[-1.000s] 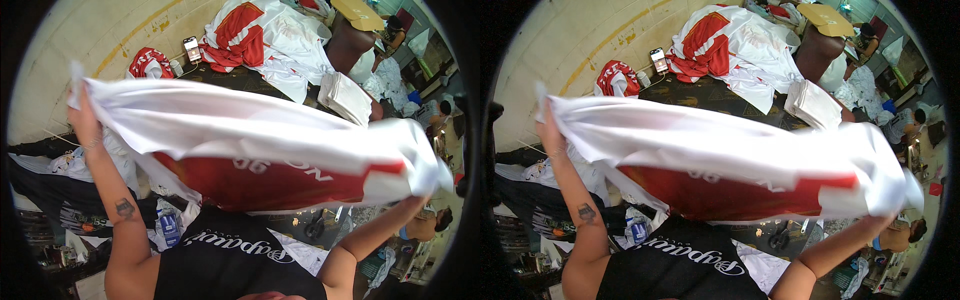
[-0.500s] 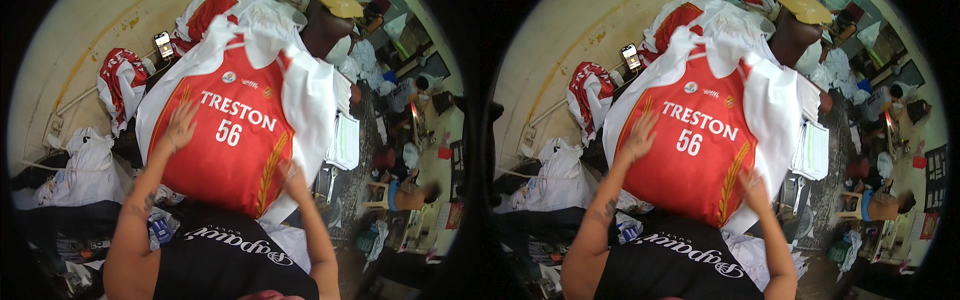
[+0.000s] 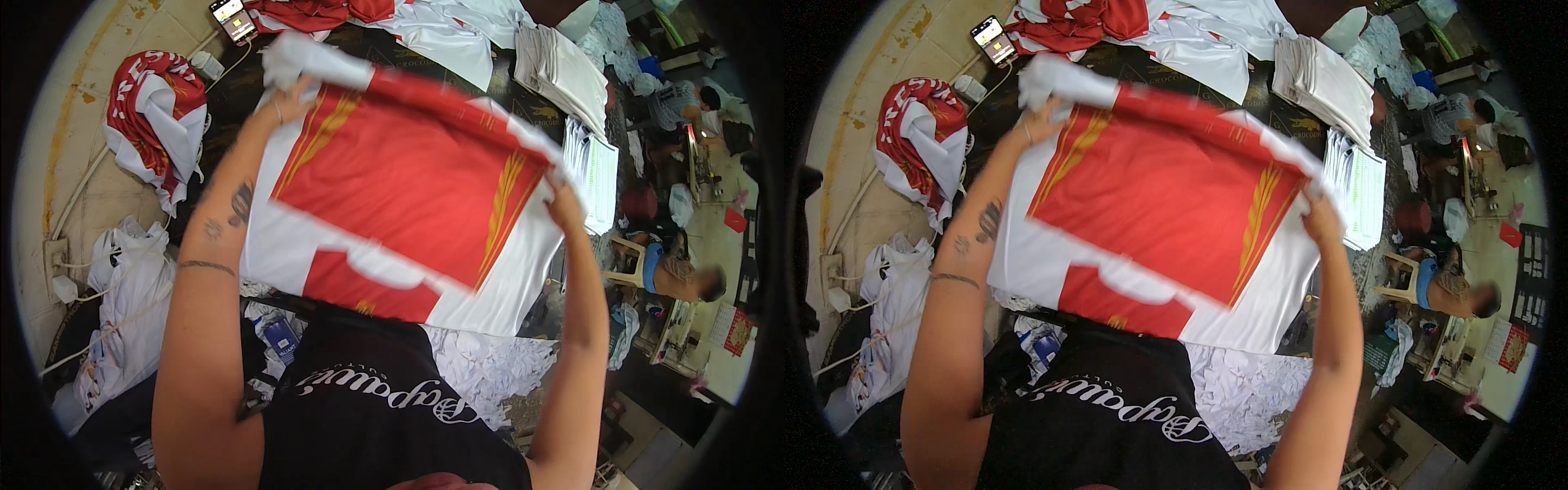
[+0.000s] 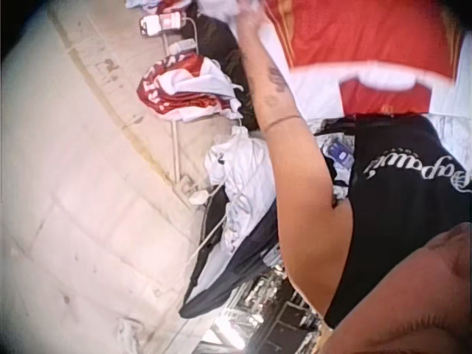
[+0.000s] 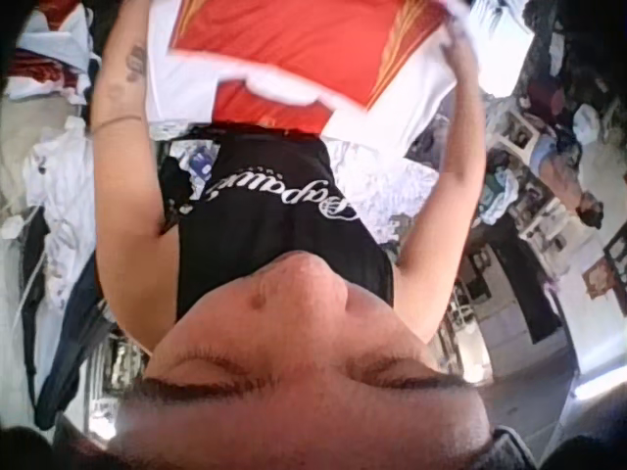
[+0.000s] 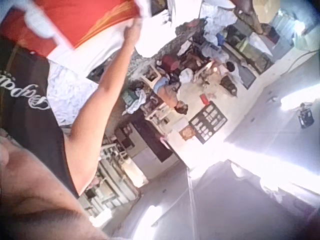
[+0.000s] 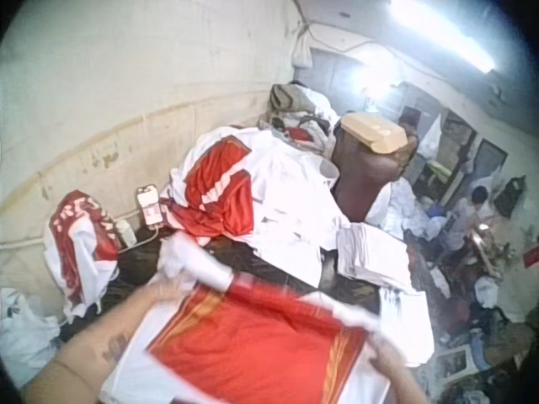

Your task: The person cuts white fabric pieces using shears on a table, then places them on top of red and white jerseys. The person repeats this process with multiple fabric pieces and jerseys.

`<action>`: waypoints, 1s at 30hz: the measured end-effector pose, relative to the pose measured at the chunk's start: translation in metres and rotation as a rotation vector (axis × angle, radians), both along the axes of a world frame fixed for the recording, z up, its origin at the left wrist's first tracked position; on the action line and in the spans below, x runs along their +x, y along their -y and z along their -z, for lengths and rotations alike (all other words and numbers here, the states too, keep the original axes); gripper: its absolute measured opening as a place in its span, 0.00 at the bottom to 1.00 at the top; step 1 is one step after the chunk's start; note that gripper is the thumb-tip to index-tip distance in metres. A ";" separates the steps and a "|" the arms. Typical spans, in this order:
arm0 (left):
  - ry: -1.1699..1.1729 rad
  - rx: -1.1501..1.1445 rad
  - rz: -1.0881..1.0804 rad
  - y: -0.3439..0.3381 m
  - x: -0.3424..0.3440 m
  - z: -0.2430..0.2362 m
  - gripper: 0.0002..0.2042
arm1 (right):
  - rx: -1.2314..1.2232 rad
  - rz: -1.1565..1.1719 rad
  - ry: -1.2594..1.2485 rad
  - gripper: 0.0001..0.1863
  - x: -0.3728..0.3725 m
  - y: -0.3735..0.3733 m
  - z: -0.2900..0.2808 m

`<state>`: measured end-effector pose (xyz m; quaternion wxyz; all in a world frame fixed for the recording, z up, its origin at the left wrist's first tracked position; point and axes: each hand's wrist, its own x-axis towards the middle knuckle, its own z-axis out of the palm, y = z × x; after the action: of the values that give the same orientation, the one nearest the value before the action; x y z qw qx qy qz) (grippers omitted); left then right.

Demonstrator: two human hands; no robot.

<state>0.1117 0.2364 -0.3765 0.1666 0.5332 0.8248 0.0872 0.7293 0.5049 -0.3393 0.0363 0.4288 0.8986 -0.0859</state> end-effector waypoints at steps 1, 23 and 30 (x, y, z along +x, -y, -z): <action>-0.033 0.262 0.113 -0.022 -0.018 0.003 0.32 | 0.101 -0.101 -0.115 0.30 0.000 -0.003 -0.006; 0.288 0.673 -0.040 0.070 0.304 0.032 0.19 | -0.337 0.232 0.022 0.29 0.237 0.221 0.026; 0.235 0.490 0.380 0.144 0.558 0.040 0.12 | -1.387 0.594 -0.618 0.14 0.342 0.222 -0.003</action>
<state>0.6697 0.0919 -0.4167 0.1404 0.6880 0.6403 0.3114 1.0709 0.2831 -0.3366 0.0199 0.4862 0.4591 -0.7432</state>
